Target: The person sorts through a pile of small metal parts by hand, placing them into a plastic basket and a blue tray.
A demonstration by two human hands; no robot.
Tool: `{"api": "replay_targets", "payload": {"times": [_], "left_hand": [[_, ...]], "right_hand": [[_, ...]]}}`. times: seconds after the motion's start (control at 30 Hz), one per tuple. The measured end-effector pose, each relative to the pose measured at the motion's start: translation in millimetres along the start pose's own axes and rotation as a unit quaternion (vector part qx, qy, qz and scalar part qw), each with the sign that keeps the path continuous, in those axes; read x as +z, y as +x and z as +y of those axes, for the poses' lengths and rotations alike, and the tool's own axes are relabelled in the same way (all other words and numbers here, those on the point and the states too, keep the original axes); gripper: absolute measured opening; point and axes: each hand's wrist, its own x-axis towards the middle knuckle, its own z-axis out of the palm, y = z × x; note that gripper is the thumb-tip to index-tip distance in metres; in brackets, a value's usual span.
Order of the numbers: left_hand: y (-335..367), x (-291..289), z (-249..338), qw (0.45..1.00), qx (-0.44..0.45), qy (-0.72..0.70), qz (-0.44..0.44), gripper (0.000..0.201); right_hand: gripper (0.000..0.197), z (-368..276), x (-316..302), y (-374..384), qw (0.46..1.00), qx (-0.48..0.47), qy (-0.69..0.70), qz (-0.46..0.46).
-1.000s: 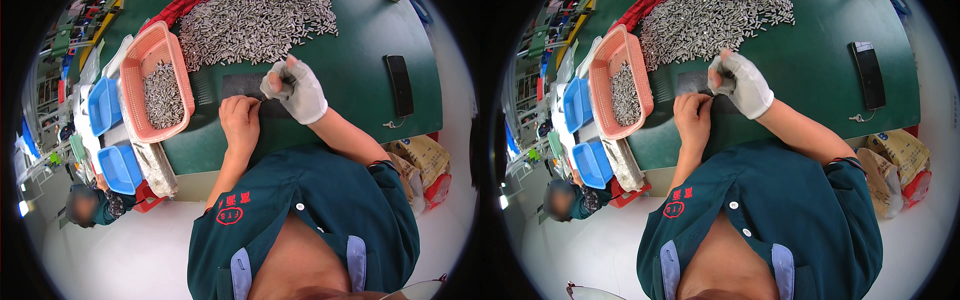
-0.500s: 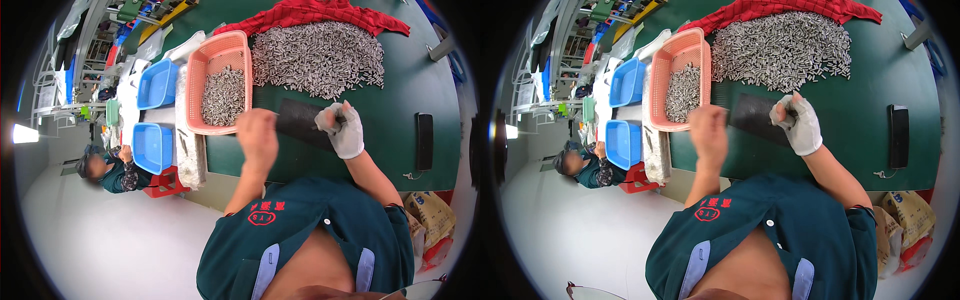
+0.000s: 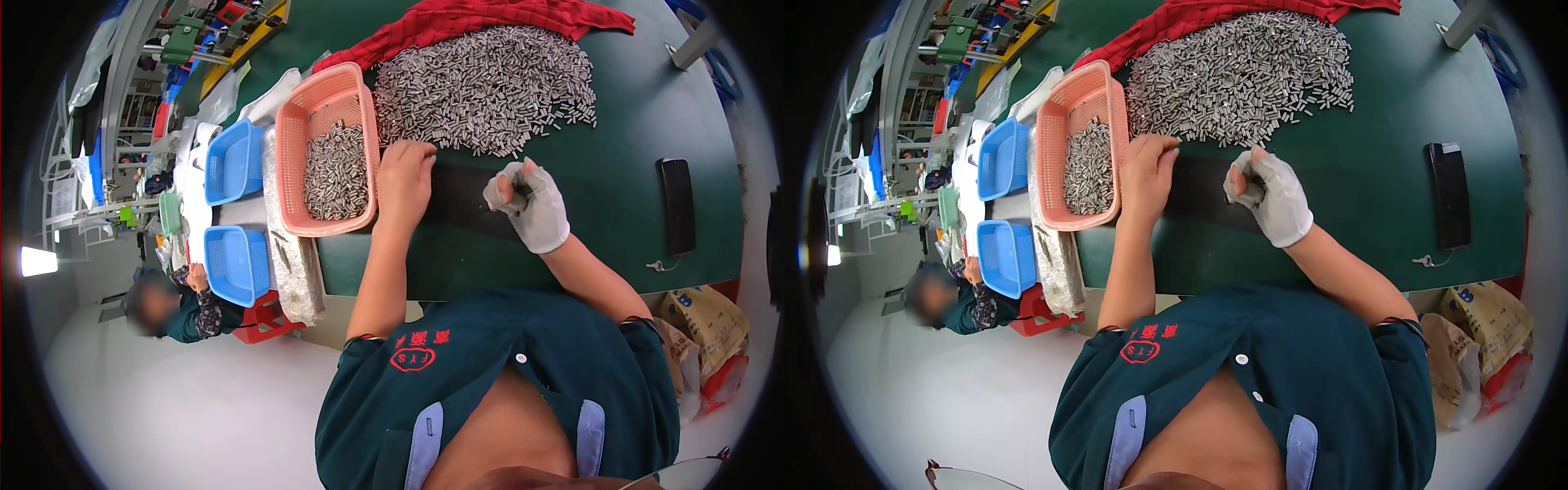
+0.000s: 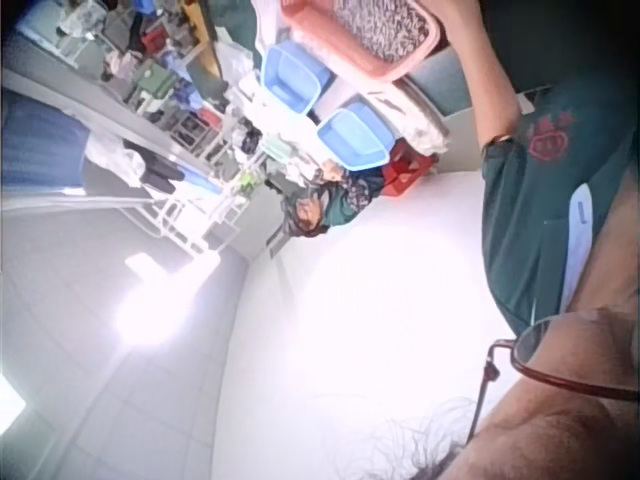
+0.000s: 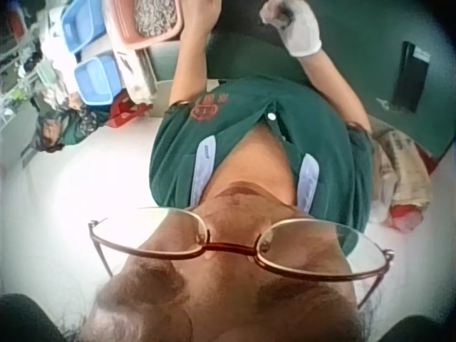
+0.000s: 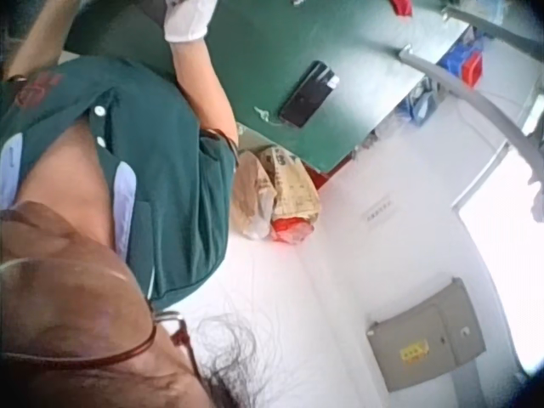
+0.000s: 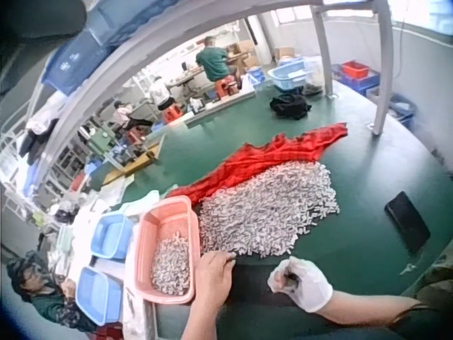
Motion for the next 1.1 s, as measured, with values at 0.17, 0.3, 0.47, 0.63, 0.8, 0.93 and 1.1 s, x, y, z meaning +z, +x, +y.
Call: {"api": "replay_targets", "payload": {"times": [0.17, 0.3, 0.47, 0.63, 0.8, 0.93, 1.1], "left_hand": [[10, 13, -23, 0.996, 0.029, 0.082, -0.015, 0.012], [14, 17, -24, 0.993, 0.039, 0.107, -0.013, 0.011], [10, 18, -21, 0.999, -0.007, 0.042, -0.008, 0.009], [-7, 9, 1, 0.971, -0.124, -0.203, -0.025, 0.011], [-19, 1, 19, 0.889, -0.165, -0.427, -0.014, 0.011], [-25, 0, 19, 0.865, -0.136, -0.482, -0.023, 0.014], [-32, 1, 25, 0.835, -0.161, -0.525, -0.02, 0.014]], "right_hand": [[0.046, 2, -2, -2, 1.0, 0.007, 0.006, -0.014], [0.045, -1, 0, -2, 1.0, 0.011, -0.002, 0.006], [0.046, 0, -2, 0, 1.0, 0.008, 0.006, 0.004], [0.047, 0, -1, -1, 1.0, 0.016, 0.001, 0.008], [0.051, -1, 4, 0, 0.999, 0.019, -0.035, 0.034], [0.052, 0, 4, 0, 0.999, 0.005, -0.038, 0.028], [0.053, 1, 3, 1, 0.999, -0.022, -0.032, 0.027]]}}
